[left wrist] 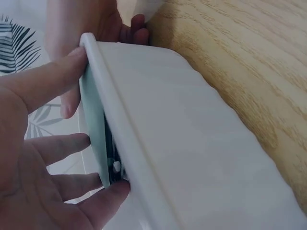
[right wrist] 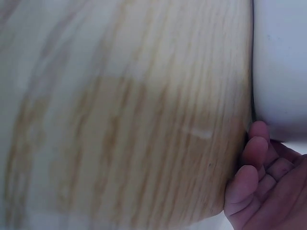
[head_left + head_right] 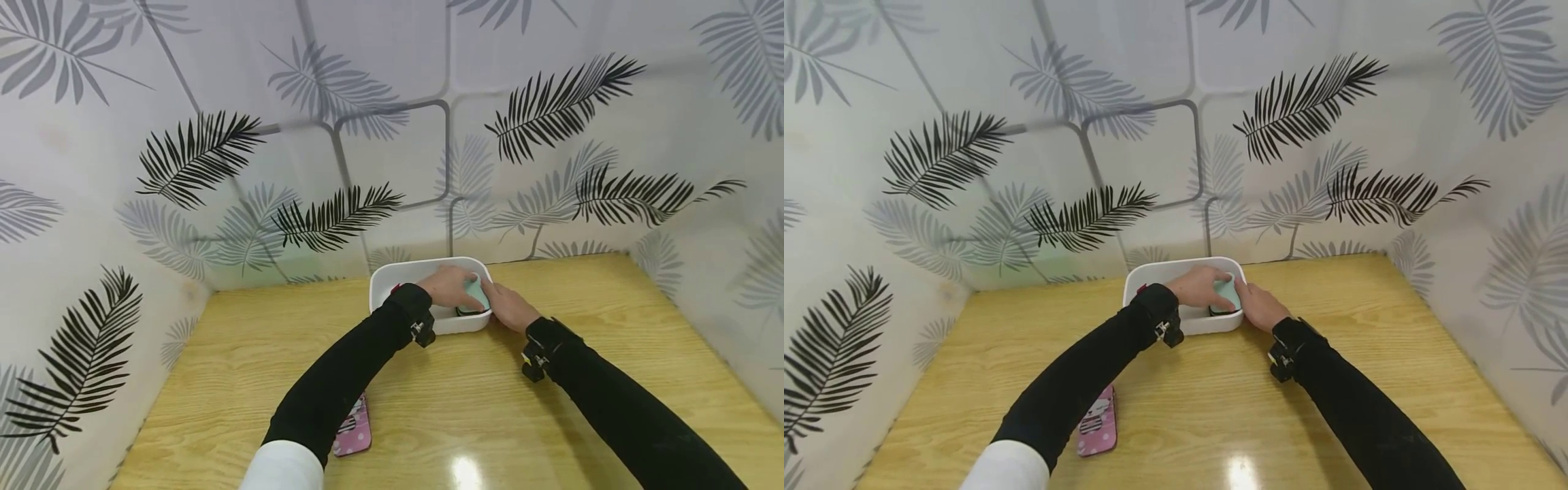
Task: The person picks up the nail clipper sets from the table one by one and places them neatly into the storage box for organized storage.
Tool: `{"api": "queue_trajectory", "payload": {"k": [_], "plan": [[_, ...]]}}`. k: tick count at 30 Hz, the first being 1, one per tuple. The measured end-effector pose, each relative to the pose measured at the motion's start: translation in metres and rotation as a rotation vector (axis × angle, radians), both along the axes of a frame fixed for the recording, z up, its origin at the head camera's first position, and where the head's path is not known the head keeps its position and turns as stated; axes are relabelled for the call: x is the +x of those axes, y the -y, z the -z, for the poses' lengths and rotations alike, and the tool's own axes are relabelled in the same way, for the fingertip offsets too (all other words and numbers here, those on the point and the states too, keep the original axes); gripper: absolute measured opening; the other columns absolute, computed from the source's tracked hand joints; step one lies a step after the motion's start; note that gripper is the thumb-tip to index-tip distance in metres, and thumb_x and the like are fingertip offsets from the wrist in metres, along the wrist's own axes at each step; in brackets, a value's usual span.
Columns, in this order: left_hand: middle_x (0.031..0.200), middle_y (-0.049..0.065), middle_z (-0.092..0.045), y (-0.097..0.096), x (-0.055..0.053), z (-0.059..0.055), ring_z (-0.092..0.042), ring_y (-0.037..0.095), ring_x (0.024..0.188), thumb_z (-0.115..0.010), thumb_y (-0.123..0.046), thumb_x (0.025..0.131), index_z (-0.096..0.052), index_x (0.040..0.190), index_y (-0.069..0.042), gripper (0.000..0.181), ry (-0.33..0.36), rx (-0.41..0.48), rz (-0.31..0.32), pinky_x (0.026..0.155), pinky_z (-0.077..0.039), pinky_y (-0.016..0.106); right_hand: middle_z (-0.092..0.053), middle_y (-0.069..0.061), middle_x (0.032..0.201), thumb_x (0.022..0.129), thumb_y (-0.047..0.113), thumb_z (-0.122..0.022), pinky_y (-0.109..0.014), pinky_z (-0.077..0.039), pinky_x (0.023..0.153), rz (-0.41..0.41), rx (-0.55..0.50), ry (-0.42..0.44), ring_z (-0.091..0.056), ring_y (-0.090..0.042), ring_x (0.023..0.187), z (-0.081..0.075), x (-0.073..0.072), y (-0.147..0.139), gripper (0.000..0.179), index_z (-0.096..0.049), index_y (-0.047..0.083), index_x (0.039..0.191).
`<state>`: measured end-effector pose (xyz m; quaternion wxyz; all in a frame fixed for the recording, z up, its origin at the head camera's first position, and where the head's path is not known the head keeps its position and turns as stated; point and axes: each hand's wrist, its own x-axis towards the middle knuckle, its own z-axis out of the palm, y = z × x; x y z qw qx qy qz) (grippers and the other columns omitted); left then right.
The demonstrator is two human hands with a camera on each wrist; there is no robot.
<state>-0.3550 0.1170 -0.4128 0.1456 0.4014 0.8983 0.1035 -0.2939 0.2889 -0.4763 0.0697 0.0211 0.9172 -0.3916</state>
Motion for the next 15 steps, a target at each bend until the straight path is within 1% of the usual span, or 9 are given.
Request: {"api": "queue_trajectory", "payload": {"k": [4,8,9,12,15], "plan": [[0.155,0.002,-0.049,-0.0023,0.0009,0.0007,-0.041,0.021,0.145,-0.069,-0.048,0.092,-0.045,0.153,-0.014,0.073,0.007,0.001,-0.006,0.116,-0.032,0.03,-0.056,-0.015,0.101,0.106,0.059,-0.011,-0.033,-0.042,0.073,-0.005,0.0,0.007,-0.056,-0.027,0.088,-0.0007,0.0013,-0.002,0.072,-0.05,0.004,0.131],[0.153,0.003,-0.051,-0.0058,0.0022,0.0005,-0.043,0.021,0.143,-0.071,-0.047,0.091,-0.048,0.151,-0.012,0.073,-0.014,0.02,0.003,0.119,-0.026,0.035,-0.057,-0.019,0.112,0.106,0.059,-0.01,-0.038,-0.043,0.08,-0.014,0.005,-0.006,-0.056,-0.031,0.098,0.0,0.0016,-0.0041,0.075,-0.047,0.002,0.137],[0.153,0.002,-0.051,-0.0062,0.0022,0.0008,-0.043,0.021,0.144,-0.071,-0.047,0.091,-0.048,0.151,-0.012,0.073,-0.015,0.021,0.001,0.12,-0.025,0.036,-0.057,-0.02,0.116,0.106,0.059,-0.01,-0.04,-0.043,0.084,-0.016,0.009,-0.018,-0.056,-0.032,0.102,0.0007,0.0011,-0.0042,0.076,-0.047,0.002,0.139],[0.153,0.003,-0.051,-0.0046,0.0023,0.002,-0.044,0.021,0.143,-0.072,-0.046,0.091,-0.047,0.151,-0.012,0.074,-0.004,0.039,-0.011,0.117,-0.029,0.033,-0.057,-0.022,0.124,0.107,0.057,-0.009,-0.045,-0.043,0.091,-0.029,0.021,-0.047,-0.055,-0.035,0.109,0.0029,-0.0009,-0.0032,0.076,-0.047,0.0,0.141],[0.154,0.004,-0.049,0.0011,0.0037,0.0017,-0.043,0.021,0.143,-0.069,-0.046,0.093,-0.044,0.153,-0.012,0.074,0.016,0.062,-0.023,0.114,-0.035,0.029,-0.059,-0.021,0.121,0.107,0.057,-0.01,-0.045,-0.043,0.091,-0.032,0.028,-0.057,-0.056,-0.034,0.107,0.0041,-0.0026,-0.001,0.076,-0.05,0.001,0.139]]}}
